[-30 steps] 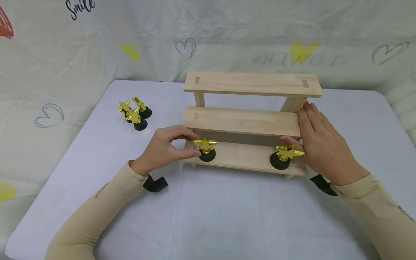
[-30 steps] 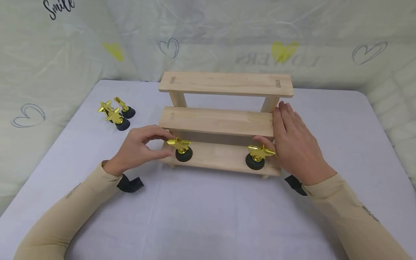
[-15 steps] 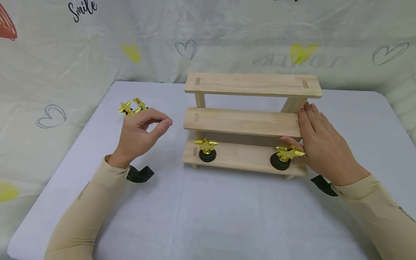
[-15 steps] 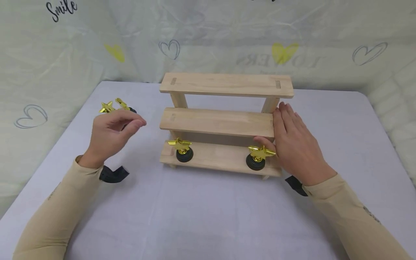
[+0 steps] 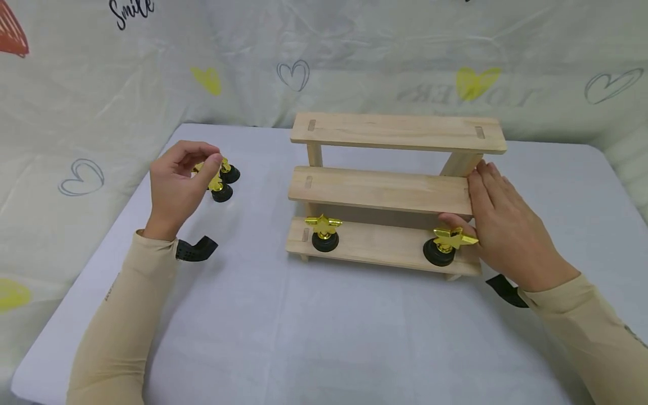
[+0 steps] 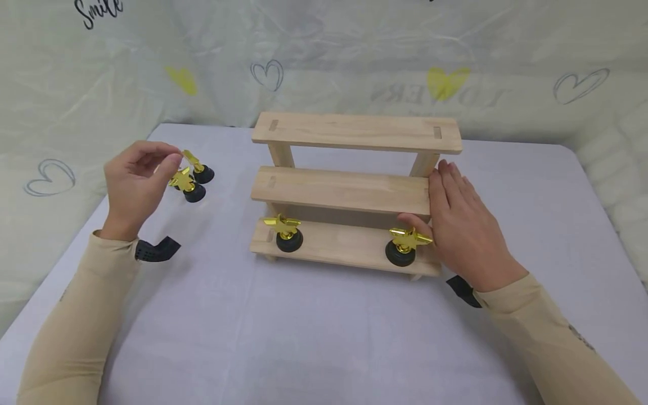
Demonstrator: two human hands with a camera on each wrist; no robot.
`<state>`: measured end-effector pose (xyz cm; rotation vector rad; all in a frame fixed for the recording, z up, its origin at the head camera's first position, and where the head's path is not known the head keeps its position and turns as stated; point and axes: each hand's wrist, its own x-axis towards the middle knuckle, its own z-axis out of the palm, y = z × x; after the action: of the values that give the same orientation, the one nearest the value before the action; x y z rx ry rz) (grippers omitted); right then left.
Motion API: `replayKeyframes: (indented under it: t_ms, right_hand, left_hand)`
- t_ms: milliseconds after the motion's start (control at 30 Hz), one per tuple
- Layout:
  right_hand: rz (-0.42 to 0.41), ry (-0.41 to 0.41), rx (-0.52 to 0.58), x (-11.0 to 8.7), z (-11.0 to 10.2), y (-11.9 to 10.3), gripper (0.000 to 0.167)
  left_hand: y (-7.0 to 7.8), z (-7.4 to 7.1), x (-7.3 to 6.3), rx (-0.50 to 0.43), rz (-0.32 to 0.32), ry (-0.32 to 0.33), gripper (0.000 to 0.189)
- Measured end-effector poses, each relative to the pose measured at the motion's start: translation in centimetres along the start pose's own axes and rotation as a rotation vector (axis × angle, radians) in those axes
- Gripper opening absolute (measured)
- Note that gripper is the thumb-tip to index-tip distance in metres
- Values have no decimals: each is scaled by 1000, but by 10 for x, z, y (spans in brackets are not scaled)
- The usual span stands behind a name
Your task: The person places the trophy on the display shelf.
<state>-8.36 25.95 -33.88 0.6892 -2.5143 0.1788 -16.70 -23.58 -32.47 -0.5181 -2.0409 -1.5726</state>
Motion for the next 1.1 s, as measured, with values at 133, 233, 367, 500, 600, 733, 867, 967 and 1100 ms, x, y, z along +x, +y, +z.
replayKeyframes:
  t_ms: [133, 233, 367, 500, 600, 733, 867, 967, 1100]
  right_hand:
    - [4, 3, 5, 0, 2, 0, 97]
    - [4, 10, 7, 0, 1, 0, 97]
    - [6, 11, 6, 1, 1, 0, 97]
    - [22, -10, 9, 1, 0, 0, 97]
    - [33, -26, 15, 1, 0, 0, 98]
    - [45, -40, 20, 0, 0, 0, 98]
    - [55, -54, 24, 0, 0, 0, 99]
    - [57, -60, 22, 0, 0, 0, 99]
    - [61, -61, 18, 0, 0, 0, 100]
  left_hand:
    - [-9, -10, 5, 67, -36, 62, 19]
    - [-18, -18, 8, 99, -74, 107, 20]
    - [-31, -28, 10, 135, -131, 134, 20]
    - [-42, -37, 9, 201, -205, 155, 24]
    - [-51, -42, 8, 233, -272, 180, 26]
    - [-64, -48, 7, 239, -359, 197, 29]
    - [-75, -53, 5, 259, -433, 182, 38]
    - [-81, -57, 3, 302, -489, 141, 46]
    - [-87, -61, -1, 324, -539, 76, 53]
